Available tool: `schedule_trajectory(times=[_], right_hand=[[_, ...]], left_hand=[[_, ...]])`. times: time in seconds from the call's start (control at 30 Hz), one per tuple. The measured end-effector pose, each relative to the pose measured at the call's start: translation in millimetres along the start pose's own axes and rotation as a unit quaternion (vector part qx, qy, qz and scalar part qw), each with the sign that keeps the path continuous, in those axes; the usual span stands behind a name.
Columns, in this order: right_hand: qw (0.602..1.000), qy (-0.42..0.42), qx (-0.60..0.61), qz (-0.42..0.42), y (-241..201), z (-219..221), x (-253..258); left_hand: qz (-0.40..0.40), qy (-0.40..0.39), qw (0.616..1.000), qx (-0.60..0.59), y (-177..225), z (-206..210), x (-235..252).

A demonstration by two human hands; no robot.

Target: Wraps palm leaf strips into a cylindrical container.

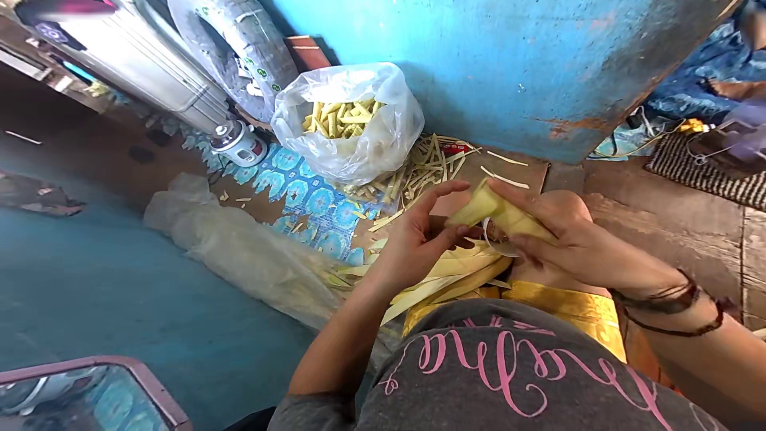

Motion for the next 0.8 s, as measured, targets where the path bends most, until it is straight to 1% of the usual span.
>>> schedule_trajectory(times=[0.03, 0.07, 0.1, 0.13, 0.17, 0.2, 0.23, 0.27, 0.3, 0.33, 0.37, 0.4, 0.43, 0.47, 0.5, 0.53, 0.57, 0.6, 0.63, 0.67, 0.7, 0.73, 0.77, 0.8], right_hand=[[0.983, -0.068, 0.172, 0.006, -2, 1, -4], [0.948, -0.116, 0.295, 0.003, -2, 4, -6], [0.914, -0.145, 0.38, -0.005, 1, 8, -7], [0.889, -0.159, 0.429, -0.013, 5, 14, -7], [0.885, -0.155, 0.438, -0.014, 8, 20, -8], [0.91, -0.131, 0.393, -0.005, 10, 24, -8], [0.957, -0.083, 0.279, 0.008, 10, 26, -8], [0.995, -0.019, 0.094, 0.013, 11, 29, -7], [0.993, 0.049, -0.11, 0.005, 13, 32, -5], [0.959, 0.109, -0.259, -0.027, 18, 35, -2], [0.933, 0.139, -0.327, -0.052, 23, 38, 1], [0.937, 0.138, -0.317, -0.052, 27, 38, 0], [0.966, 0.104, -0.235, -0.029, 28, 38, -4], [0.997, 0.044, -0.07, -0.004, 28, 38, -9], [0.987, -0.022, 0.156, 0.01, 27, 40, -13], [0.928, -0.073, 0.364, 0.019, 27, 46, -17], [0.867, -0.102, 0.488, 0.023, 28, 52, -21], [0.848, -0.107, 0.519, 0.027, 29, 55, -24], [0.878, -0.084, 0.47, 0.031, 30, 56, -25], [0.938, -0.033, 0.344, 0.033, 30, 55, -26], [0.988, 0.039, 0.15, 0.029, 30, 52, -27], [0.992, 0.114, -0.045, 0.011, 32, 49, -28], [0.973, 0.177, -0.147, -0.019, 34, 48, -29], [0.97, 0.205, -0.132, -0.018, 35, 45, -30]], left_hand=[[0.018, -0.002, 1.0, 0.013, -1, 0, 0], [0.036, -0.009, 0.999, 0.009, -1, 0, 1], [0.048, -0.008, 0.999, 0.007, 0, 1, 1], [0.055, 0.007, 0.998, 0.022, 0, 2, 1], [0.053, 0.037, 0.996, 0.056, 0, 3, 1], [0.046, 0.062, 0.992, 0.103, 0, 2, 2], [0.038, 0.076, 0.985, 0.15, 1, 1, 3], [0.036, 0.087, 0.977, 0.19, 1, 1, 4], [0.043, 0.093, 0.97, 0.222, 1, 1, 5], [0.055, 0.088, 0.964, 0.245, 0, 2, 6], [0.062, 0.072, 0.963, 0.254, 0, 4, 6], [0.062, 0.046, 0.966, 0.245, 0, 4, 7], [0.054, 0.015, 0.972, 0.227, 0, 3, 8], [0.041, -0.02, 0.978, 0.206, -1, 1, 9], [0.027, -0.061, 0.98, 0.188, -2, -3, 10], [0.02, -0.1, 0.98, 0.173, -4, -7, 10], [0.021, -0.129, 0.978, 0.163, -6, -10, 10], [0.021, -0.14, 0.977, 0.158, -8, -12, 11], [0.014, -0.136, 0.978, 0.16, -9, -13, 13], [0.001, -0.118, 0.98, 0.162, -9, -15, 16], [-0.016, -0.088, 0.983, 0.163, -9, -17, 18], [-0.033, -0.053, 0.985, 0.158, -9, -21, 21], [-0.042, -0.028, 0.988, 0.147, -9, -25, 23], [-0.043, -0.018, 0.991, 0.127, -8, -27, 24]])
Point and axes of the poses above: each hand's wrist, its own x-axis towards the middle knuckle, its own z-axis out of the palm, y = z × x, the point moved 2 cm from there along x, towards the middle knuckle, and after that the axes turned 10 degrees about -y, right-handed, at the moved point
